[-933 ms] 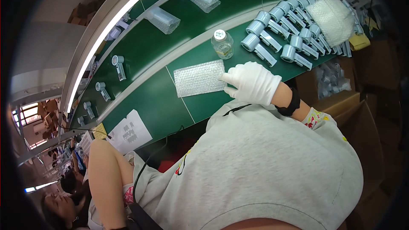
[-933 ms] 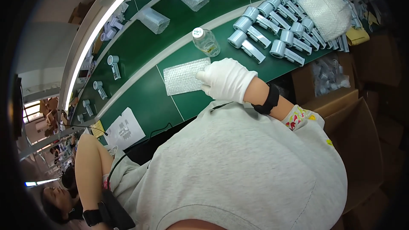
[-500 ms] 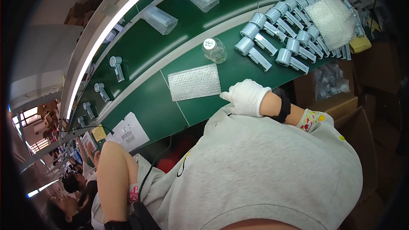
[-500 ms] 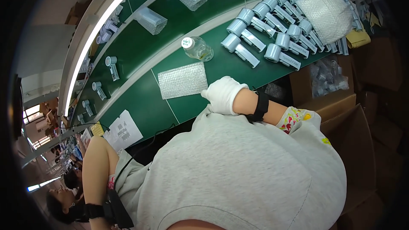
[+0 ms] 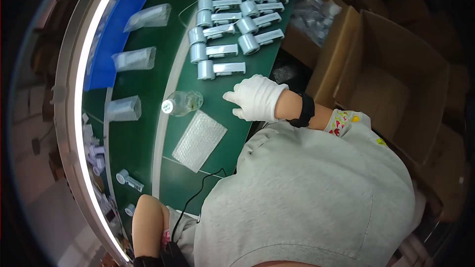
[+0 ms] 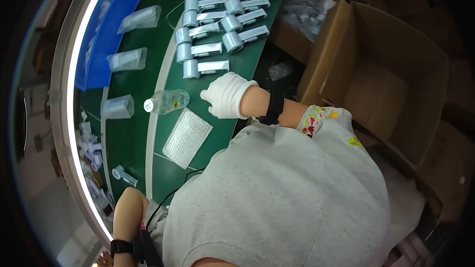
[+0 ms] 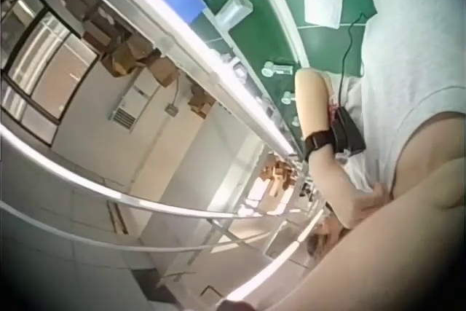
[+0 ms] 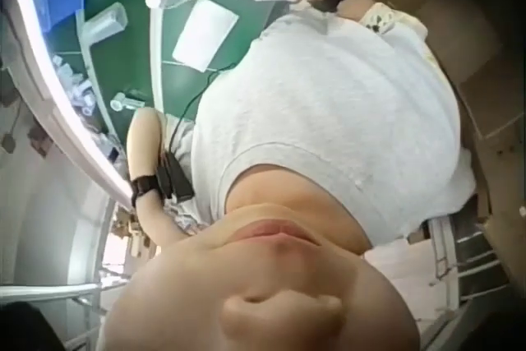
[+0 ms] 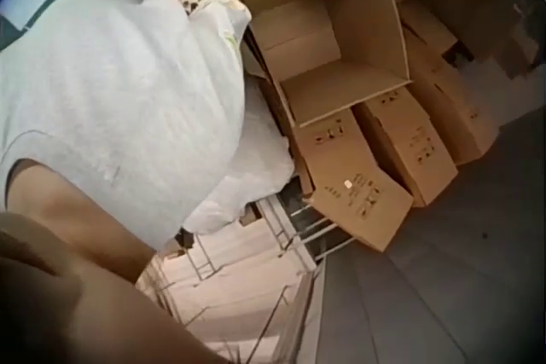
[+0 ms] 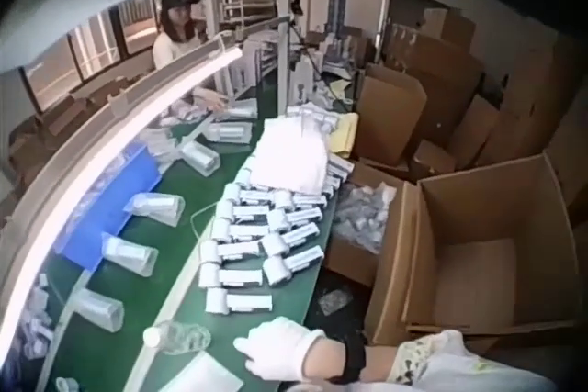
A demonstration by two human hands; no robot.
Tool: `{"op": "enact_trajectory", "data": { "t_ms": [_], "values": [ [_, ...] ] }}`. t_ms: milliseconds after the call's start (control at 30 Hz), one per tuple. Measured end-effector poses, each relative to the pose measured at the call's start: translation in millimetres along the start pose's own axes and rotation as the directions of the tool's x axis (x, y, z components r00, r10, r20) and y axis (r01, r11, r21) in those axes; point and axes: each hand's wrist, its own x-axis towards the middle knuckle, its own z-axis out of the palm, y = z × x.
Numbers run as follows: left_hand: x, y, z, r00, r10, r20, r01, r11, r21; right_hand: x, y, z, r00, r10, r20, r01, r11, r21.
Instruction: The person slides fans into plastic sleeves, places them into a cardboard box, and then applies hand sanitizer from a bottle before resuming the task.
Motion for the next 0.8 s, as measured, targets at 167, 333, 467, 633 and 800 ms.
{"op": "enact_trajectory", "data": {
  "t_ms": [167, 333, 467, 633, 800],
  "values": [
    [-6.6, -126.9, -24.9, 0.922, 0.338, -0.192, -0.384, 0.863, -0.327, -111.0, 24.4, 3.3, 0.732, 0.483, -0.480, -0.334, 0.869, 0.366],
    [22.8, -286.1, 11.7, 0.803, -0.340, -0.490, -0.344, 0.406, -0.847, -293.4, 18.2, -25.5, -0.229, 0.457, -0.859, -0.807, 0.405, 0.431],
    [101.4, -399.1, 40.7, 0.386, -0.872, -0.302, 0.526, 0.477, -0.704, -406.9, 29.4, 3.6, -0.580, 0.385, -0.718, -0.813, -0.223, 0.537],
    [156.2, -507.8, 118.7, 0.247, -0.963, -0.108, 0.527, 0.227, -0.819, -454.0, 72.0, 61.2, -0.665, 0.516, -0.540, -0.610, 0.042, 0.792],
    [150.7, -553.0, 153.7, 0.227, -0.974, -0.010, 0.278, 0.075, -0.958, -498.0, 68.8, 89.1, -0.586, 0.670, -0.456, -0.092, 0.504, 0.859]
  ]
}}
